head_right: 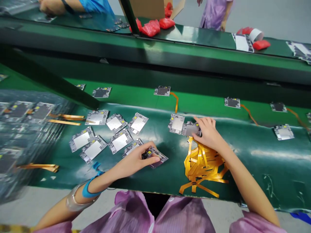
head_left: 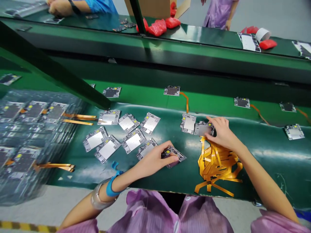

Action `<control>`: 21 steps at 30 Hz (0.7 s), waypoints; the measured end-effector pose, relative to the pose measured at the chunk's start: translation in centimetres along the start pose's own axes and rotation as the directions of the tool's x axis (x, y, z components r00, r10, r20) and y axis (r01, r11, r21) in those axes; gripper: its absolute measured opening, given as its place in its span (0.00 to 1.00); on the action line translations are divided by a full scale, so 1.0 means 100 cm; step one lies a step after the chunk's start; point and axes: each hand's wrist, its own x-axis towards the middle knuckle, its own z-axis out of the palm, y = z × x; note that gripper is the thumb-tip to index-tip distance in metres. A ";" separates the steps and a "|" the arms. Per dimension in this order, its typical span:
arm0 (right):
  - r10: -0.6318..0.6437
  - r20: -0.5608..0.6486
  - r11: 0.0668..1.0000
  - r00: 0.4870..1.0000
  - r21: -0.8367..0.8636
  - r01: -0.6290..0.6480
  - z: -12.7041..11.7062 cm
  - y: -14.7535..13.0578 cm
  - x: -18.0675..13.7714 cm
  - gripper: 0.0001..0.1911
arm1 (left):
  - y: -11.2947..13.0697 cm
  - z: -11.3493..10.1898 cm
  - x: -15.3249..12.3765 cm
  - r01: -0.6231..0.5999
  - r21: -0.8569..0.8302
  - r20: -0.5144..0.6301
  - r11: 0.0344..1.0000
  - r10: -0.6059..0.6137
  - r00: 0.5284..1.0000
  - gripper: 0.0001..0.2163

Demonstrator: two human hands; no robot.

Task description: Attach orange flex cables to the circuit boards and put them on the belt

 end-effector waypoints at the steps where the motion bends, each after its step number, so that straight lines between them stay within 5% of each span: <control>1: 0.000 0.002 1.000 1.000 0.011 0.000 -0.003 0.003 0.003 0.33 | -0.001 -0.001 0.000 -0.001 -0.005 -0.005 1.000 0.001 1.000 0.13; 10: 0.046 0.113 0.986 0.993 0.153 -0.063 -0.004 -0.009 -0.003 0.28 | 0.002 -0.003 0.004 0.035 -0.061 -0.010 0.998 -0.036 0.999 0.13; 14: 0.117 0.145 0.948 0.983 0.279 -0.154 -0.004 -0.014 -0.007 0.19 | 0.004 -0.003 0.007 0.032 -0.046 -0.014 0.998 -0.033 0.999 0.13; 21: 0.362 -0.015 0.871 0.932 0.361 -0.332 -0.015 0.035 -0.003 0.26 | 0.002 -0.003 0.009 0.024 -0.022 -0.024 0.999 -0.024 0.999 0.13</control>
